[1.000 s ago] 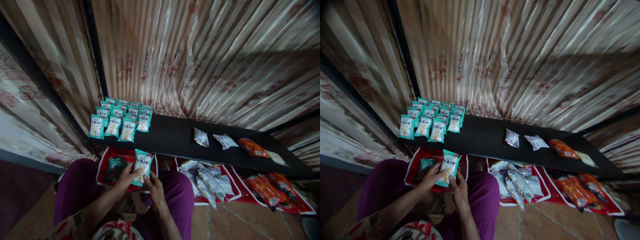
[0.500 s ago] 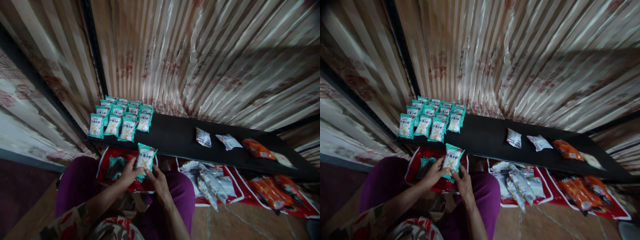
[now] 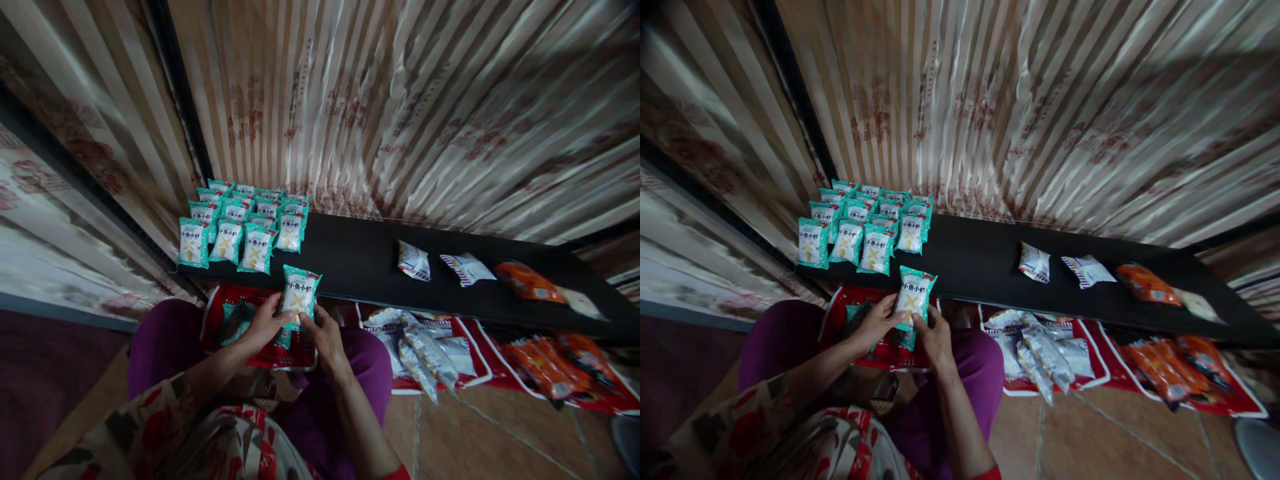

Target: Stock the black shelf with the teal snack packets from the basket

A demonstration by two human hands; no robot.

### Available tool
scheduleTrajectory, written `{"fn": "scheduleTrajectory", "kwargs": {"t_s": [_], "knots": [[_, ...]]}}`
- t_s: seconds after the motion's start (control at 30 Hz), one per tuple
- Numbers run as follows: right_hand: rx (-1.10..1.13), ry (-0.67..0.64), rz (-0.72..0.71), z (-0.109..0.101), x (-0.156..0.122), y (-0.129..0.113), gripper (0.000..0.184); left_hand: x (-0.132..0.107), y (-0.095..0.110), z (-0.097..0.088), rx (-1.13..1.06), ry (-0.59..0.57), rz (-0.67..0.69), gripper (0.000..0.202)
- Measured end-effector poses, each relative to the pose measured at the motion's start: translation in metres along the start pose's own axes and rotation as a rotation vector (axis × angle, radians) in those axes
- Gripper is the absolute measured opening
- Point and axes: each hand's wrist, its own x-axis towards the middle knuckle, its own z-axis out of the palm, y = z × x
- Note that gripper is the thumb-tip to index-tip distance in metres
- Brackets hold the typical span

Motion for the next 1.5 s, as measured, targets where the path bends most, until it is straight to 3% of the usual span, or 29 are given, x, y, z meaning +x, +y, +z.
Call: {"fn": "scheduleTrajectory", "kwargs": {"t_s": [0.3,0.53,0.67,0.83,1.0,1.17,1.5], "knots": [[-0.032,-0.014,-0.024,-0.001,0.018,-0.005,0.046,0.02,-0.013,0.002,0.15,0.172,0.097,0.048],[-0.082,0.017,-0.067,-0.001,0.039,-0.013,0.047,0.031,0.009,0.006,0.259,0.21,0.133,0.043],[-0.121,0.026,-0.069,0.0,0.054,-0.019,0.045,0.034,0.018,0.009,0.492,0.236,0.267,0.04],[-0.138,0.031,-0.099,0.002,0.074,-0.024,0.046,0.033,0.012,0.011,0.73,0.265,0.495,0.046],[-0.175,0.035,-0.161,0.003,0.091,-0.024,0.044,0.03,0.002,0.013,0.815,0.186,0.627,0.053],[-0.191,0.05,-0.172,0.006,0.105,-0.022,0.044,0.035,-0.002,0.015,0.841,0.12,0.612,0.055],[-0.231,0.088,-0.184,0.016,0.125,-0.018,0.045,0.05,-0.004,0.009,0.861,0.121,0.589,0.058]]}}
